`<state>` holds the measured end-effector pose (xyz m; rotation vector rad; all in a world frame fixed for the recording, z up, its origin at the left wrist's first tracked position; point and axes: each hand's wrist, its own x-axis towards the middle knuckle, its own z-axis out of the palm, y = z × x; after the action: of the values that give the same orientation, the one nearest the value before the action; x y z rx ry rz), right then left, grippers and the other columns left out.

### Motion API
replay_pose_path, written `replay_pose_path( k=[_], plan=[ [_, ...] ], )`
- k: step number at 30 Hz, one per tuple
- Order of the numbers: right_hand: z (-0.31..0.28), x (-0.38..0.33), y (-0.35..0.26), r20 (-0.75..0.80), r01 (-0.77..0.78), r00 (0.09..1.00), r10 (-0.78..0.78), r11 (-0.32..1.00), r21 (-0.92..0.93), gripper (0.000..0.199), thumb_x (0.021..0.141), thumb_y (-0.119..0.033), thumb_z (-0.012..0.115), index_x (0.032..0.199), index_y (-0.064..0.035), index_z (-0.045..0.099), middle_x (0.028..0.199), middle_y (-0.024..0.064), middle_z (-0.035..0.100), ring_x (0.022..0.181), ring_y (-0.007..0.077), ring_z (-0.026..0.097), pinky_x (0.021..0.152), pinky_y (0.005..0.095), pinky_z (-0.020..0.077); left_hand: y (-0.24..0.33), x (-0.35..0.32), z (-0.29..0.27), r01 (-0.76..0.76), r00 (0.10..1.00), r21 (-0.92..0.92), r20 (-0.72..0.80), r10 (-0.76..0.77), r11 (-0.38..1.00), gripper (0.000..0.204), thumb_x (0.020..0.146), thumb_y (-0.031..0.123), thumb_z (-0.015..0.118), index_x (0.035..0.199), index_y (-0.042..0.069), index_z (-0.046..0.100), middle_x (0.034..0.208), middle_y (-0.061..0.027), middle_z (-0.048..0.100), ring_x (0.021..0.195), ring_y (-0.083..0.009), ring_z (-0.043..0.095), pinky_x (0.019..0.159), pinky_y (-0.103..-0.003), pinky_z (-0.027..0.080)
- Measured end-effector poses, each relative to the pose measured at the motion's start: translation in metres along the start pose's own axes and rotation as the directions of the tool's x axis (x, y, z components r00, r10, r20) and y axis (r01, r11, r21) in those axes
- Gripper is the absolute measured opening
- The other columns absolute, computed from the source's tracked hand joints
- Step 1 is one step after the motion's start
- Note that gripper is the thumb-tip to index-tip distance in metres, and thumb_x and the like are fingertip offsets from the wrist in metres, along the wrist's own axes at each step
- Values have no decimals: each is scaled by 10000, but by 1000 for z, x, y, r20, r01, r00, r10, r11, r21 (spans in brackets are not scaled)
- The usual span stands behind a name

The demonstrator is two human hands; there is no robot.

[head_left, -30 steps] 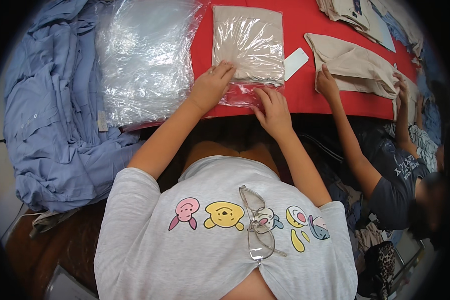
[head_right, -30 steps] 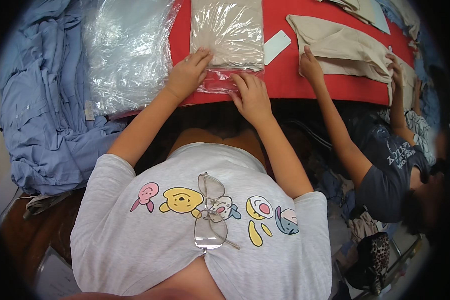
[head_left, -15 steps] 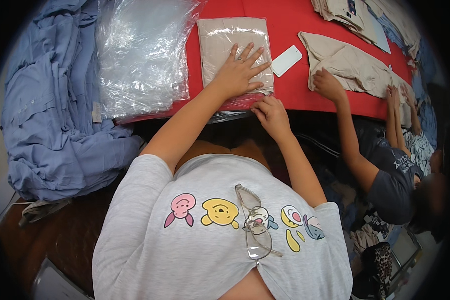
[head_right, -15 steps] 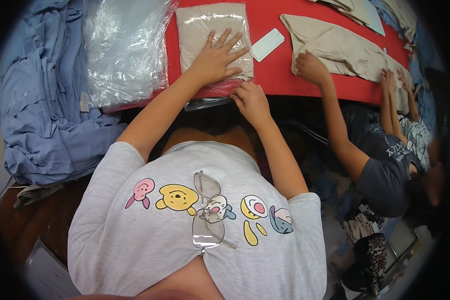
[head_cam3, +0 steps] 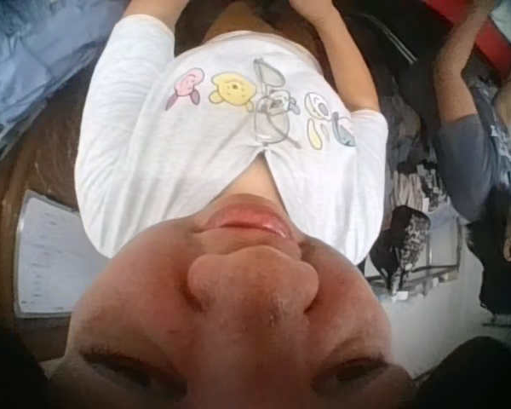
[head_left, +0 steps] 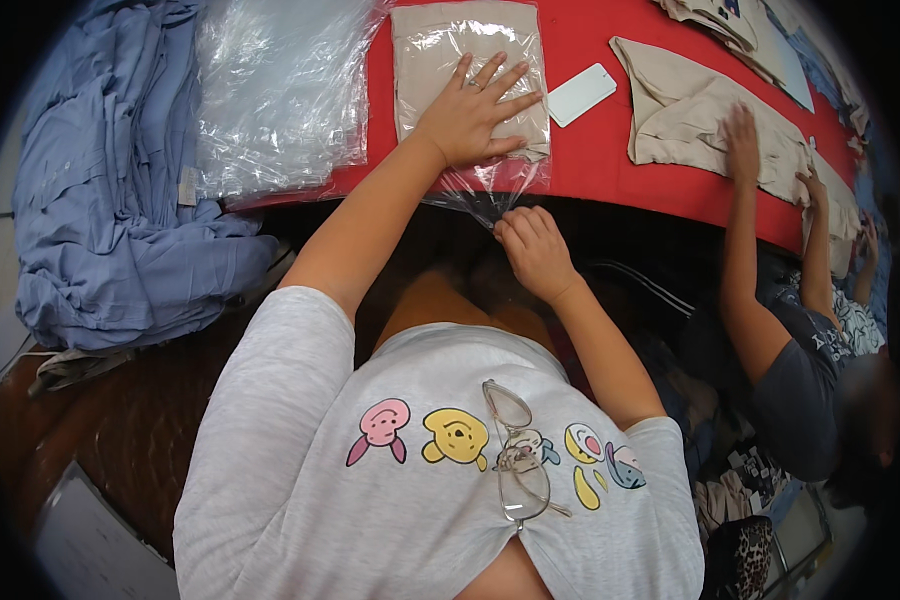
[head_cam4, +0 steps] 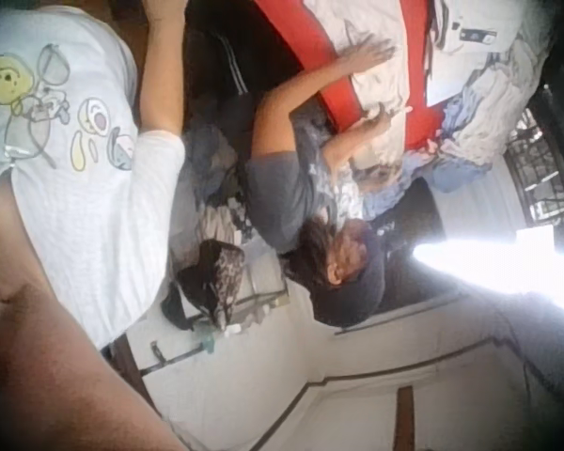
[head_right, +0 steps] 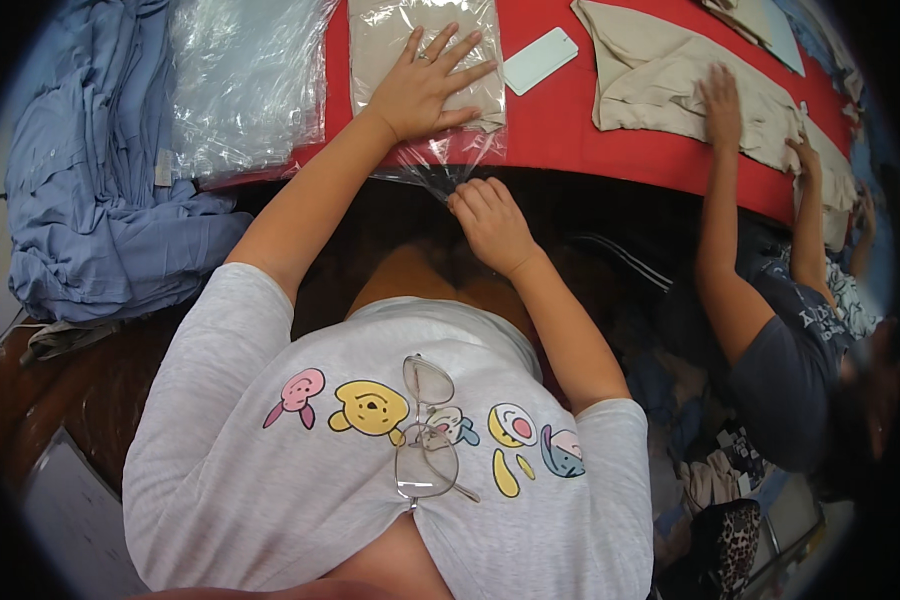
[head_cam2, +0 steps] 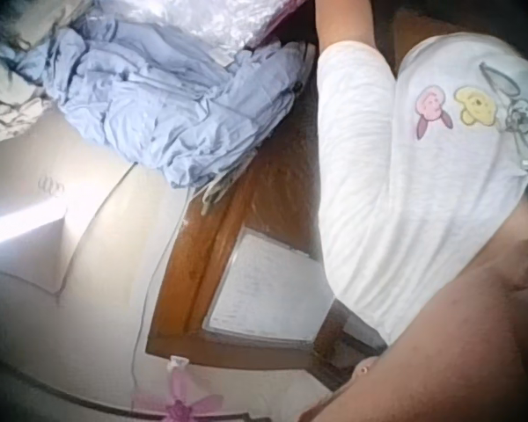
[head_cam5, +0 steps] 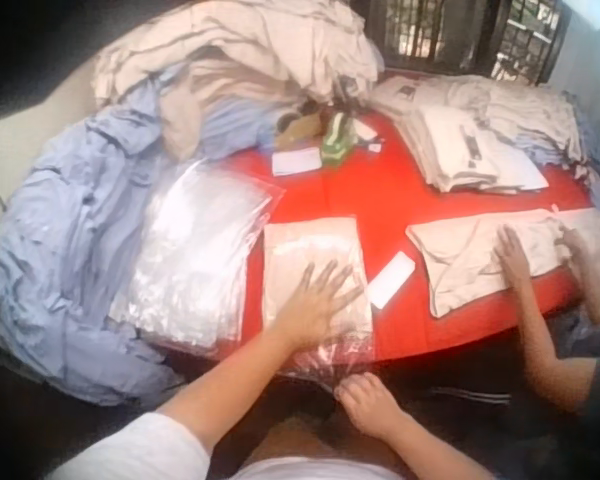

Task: The person places a folded shirt into a plastic bag, seals the bag by removing the adhesive strip, and presses it flat to remove air before repeating the process with another shirt.

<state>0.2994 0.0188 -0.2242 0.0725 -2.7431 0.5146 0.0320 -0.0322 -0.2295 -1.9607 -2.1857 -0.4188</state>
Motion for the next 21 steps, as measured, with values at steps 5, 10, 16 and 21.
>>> replay_pose_path(
  k=[5, 10, 16, 21],
  plan=[
    [-9, 7, -15, -153, -107, 981, 121, 989, 101, 348, 905, -223, 831, 1193, -78, 700, 1203, 98, 668, 1185, 297, 645, 1067, 485, 470, 2, -2, 2, 13, 999, -19, -29, -14, 1000, 728, 980, 684, 628, 1621, 354, 528, 1777, -57, 363, 1625, -375, 342, 1307, -673, 215],
    [11, 50, -29, -120, -34, 992, 39, 998, 45, 356, 870, -240, 852, 1164, -76, 734, 1158, 62, 675, 1073, 269, 646, 1019, 474, 474, 2, 0, 3, -5, 1000, 48, -12, 5, 999, 740, 986, 719, 592, 1626, 355, 515, 1775, -66, 362, 1633, -372, 323, 1313, -677, 205],
    [35, 44, -26, -115, 232, 967, -225, 972, 45, 178, 865, -156, 691, 986, -45, 760, 938, 51, 636, 923, 238, 625, 970, 439, 514, 1, -2, 6, 13, 1000, 45, 11, -14, 999, 745, 981, 714, 601, 1631, 363, 509, 1780, -61, 354, 1635, -370, 324, 1313, -675, 208],
    [31, 25, -17, 2, 248, 969, -249, 967, 61, 210, 861, -168, 719, 1039, -56, 719, 944, 54, 621, 929, 257, 618, 971, 446, 502, 0, -4, 9, 3, 999, 2, -48, -3, 1000, 737, 974, 703, 619, 1626, 375, 514, 1774, -60, 365, 1626, -375, 340, 1315, -674, 206]
  ],
)
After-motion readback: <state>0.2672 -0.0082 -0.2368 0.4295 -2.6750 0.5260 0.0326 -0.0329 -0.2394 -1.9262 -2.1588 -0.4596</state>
